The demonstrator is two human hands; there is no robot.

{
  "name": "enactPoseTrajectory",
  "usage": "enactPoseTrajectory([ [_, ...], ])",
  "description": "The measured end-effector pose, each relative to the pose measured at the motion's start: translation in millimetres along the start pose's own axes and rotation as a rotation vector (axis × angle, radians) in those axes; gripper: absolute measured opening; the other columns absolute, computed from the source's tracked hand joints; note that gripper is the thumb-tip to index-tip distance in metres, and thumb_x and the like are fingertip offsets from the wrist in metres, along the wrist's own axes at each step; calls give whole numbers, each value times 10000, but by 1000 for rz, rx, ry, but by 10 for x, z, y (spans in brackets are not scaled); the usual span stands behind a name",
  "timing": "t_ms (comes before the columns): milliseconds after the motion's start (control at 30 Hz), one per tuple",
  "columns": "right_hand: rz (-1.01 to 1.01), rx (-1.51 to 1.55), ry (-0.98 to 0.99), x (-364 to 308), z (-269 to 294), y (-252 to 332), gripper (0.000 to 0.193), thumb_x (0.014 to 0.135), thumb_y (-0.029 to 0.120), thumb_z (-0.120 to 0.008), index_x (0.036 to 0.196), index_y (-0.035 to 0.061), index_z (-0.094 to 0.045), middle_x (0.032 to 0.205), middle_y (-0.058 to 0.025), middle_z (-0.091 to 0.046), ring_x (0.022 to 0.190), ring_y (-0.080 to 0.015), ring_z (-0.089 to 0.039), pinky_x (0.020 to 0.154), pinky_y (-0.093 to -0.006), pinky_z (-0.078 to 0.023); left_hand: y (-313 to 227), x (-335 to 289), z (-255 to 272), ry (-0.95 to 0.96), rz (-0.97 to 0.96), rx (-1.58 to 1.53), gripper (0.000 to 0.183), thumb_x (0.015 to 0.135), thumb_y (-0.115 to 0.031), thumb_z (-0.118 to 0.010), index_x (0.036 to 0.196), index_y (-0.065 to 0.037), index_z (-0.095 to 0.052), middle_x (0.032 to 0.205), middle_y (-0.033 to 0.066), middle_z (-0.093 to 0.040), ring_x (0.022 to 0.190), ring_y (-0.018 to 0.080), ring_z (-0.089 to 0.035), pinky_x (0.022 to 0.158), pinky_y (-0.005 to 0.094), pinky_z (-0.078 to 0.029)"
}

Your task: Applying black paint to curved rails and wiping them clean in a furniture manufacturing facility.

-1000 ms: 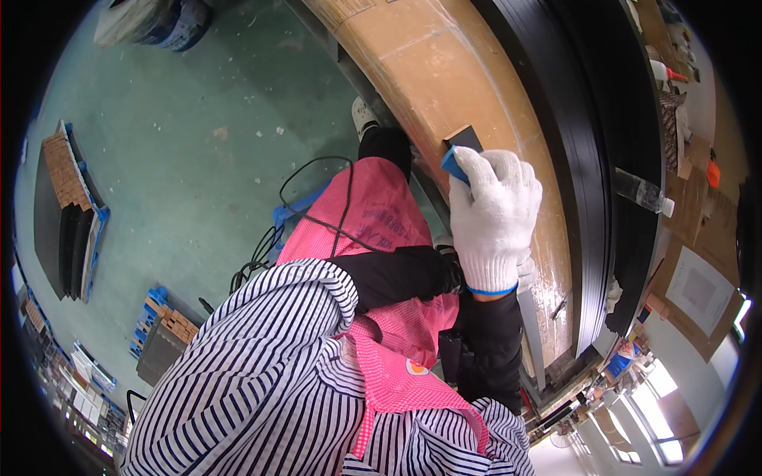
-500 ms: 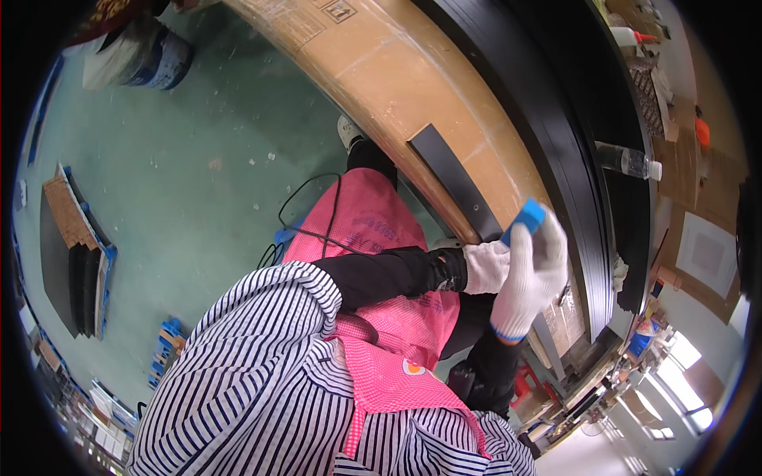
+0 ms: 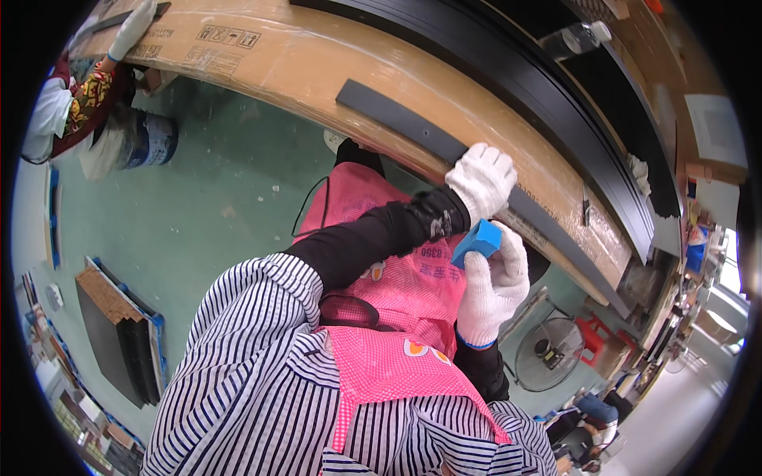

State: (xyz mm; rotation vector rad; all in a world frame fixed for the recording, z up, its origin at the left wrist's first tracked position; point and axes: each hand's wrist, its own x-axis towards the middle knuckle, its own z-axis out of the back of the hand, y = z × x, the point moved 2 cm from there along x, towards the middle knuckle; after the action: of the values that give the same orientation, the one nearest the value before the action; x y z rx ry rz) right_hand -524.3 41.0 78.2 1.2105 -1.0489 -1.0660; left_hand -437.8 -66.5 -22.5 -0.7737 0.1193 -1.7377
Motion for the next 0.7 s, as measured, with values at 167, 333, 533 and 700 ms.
enactPoseTrajectory([
  [167, -9, -40, -52, -208, 166, -87, 423, 826, -84, -745, 1237, -30, -665, 1161, -82, -626, 993, -150, -604, 895, -284, -500, 128, 205, 37, 140, -69, 82, 471, 756, -382, -858, 1082, -113, -650, 1043, 84, -669, 1043, 272, -650, 928, 416, -488],
  [333, -38, -37, -114, -243, 225, -313, 425, 818, -89, -738, 1235, -44, -665, 1168, -83, -622, 992, -149, -602, 891, -282, -496, 405, 313, 4, 47, -137, 166, 414, 727, -322, -845, 1055, -151, -660, 987, 50, -652, 983, 259, -643, 828, 401, -508],
  [533, -38, 14, -227, -313, 377, -483, 413, 859, -43, -756, 1259, -64, -657, 1143, -59, -620, 974, -131, -602, 865, -272, -503, 536, 218, -44, -24, -245, 149, 356, 724, -339, -843, 987, -157, -686, 995, 33, -654, 1031, 236, -633, 862, 406, -506],
  [700, 2, -21, -251, -285, 487, -591, 409, 896, -33, -720, 1296, -60, -640, 1124, -40, -629, 935, -109, -614, 848, -265, -524, 512, 182, -72, 102, -159, 180, 429, 748, -375, -838, 1074, -156, -665, 1093, 38, -649, 1068, 236, -626, 895, 403, -502],
])
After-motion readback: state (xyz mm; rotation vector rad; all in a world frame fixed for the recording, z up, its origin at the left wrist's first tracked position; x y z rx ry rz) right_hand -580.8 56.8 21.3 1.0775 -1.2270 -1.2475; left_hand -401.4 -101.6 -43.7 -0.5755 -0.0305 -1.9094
